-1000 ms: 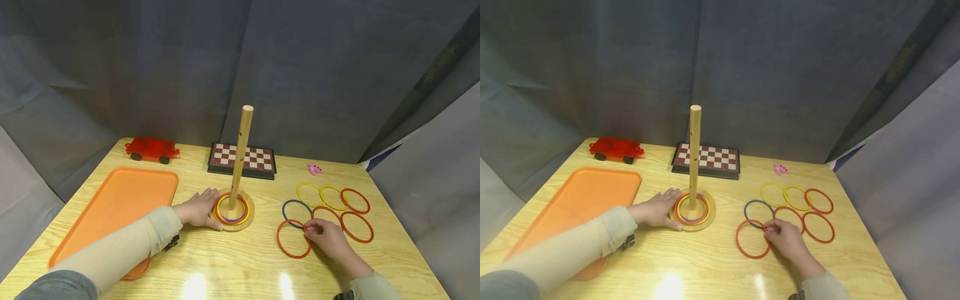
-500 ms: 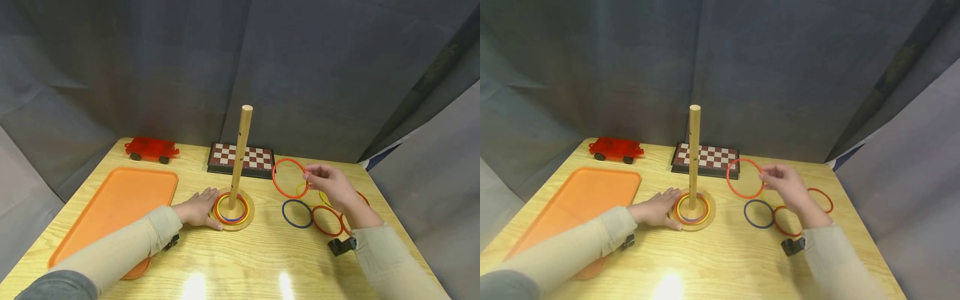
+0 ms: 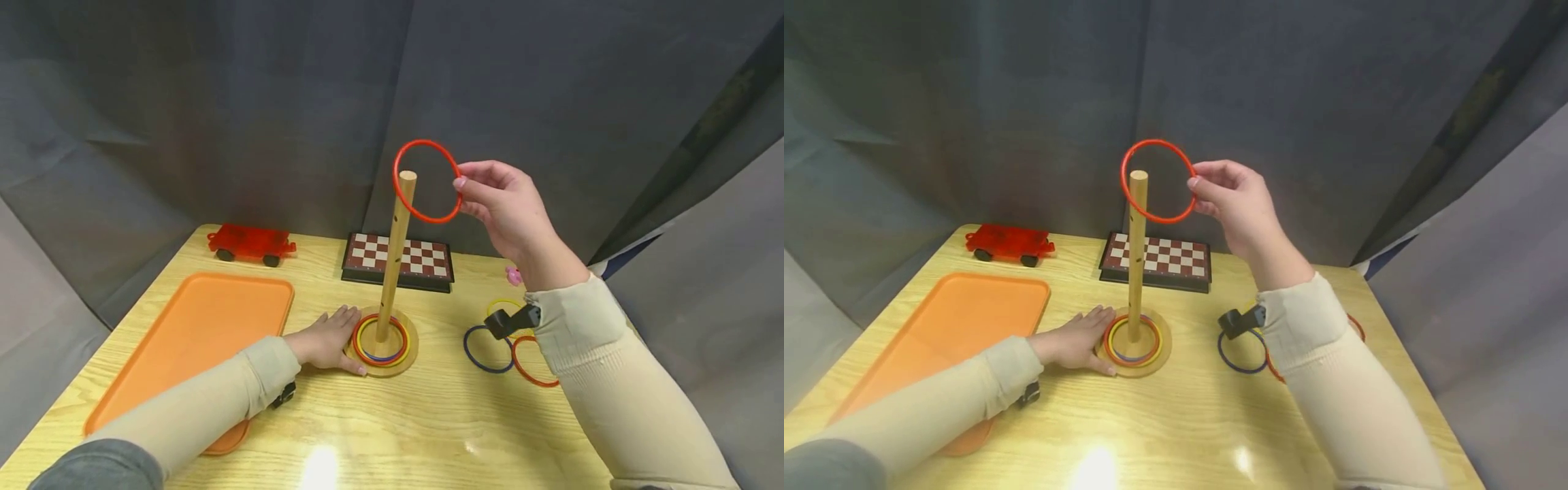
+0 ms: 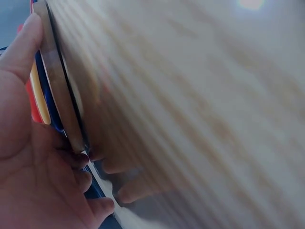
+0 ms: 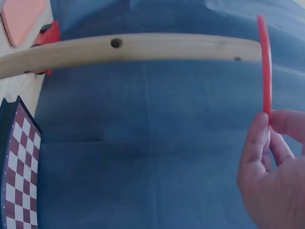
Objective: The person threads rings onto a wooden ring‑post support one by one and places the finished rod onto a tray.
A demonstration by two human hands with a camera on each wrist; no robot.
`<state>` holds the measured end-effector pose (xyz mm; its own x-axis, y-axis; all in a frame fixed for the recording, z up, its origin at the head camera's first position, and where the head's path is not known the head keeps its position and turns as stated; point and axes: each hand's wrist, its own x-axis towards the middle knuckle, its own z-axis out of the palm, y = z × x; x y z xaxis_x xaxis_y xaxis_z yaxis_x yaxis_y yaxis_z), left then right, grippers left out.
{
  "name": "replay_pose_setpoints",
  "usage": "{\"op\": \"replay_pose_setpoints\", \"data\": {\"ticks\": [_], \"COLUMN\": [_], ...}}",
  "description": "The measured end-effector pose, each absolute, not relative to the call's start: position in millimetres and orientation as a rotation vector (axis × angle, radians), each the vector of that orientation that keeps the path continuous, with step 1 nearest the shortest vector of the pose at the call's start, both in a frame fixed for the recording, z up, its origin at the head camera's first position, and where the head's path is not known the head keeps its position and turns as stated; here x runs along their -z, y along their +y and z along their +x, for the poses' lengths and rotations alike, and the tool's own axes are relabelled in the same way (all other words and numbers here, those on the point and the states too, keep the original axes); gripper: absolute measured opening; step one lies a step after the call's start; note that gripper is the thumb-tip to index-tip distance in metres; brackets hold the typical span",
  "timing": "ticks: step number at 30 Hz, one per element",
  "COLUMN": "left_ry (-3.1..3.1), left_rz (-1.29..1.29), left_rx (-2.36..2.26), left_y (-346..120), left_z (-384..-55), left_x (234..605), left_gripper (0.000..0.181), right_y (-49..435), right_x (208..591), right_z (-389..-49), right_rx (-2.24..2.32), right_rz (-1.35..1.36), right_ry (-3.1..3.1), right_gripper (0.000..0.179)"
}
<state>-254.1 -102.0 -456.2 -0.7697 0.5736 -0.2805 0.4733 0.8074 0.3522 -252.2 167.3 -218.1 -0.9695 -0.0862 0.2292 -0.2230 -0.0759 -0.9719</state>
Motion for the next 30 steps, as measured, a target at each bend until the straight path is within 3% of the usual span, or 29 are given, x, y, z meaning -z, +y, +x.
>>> {"op": "replay_pose_setpoints", "data": {"ticks": [11, 22, 30], "left_ry": [2.61, 2.62, 2.615], "left_rz": [0.773, 0.761, 0.745], "left_rx": [-0.362, -0.382, -0.391], "left_y": [-99, -102, -103], "left_z": [-250, -248, -249], "left_x": [451, 448, 450], "left_gripper": [0.118, 0.117, 0.118], "right_y": [154, 156, 147], "right_x": [274, 383, 420], "right_z": [-270, -266, -261], "right_rx": [-2.09, -2.057, -2.075], "right_rz": [0.122, 0.122, 0.033], "right_ry": [-2.508, -2.769, -2.81], "right_gripper": [0.032, 0.025, 0.024]}}
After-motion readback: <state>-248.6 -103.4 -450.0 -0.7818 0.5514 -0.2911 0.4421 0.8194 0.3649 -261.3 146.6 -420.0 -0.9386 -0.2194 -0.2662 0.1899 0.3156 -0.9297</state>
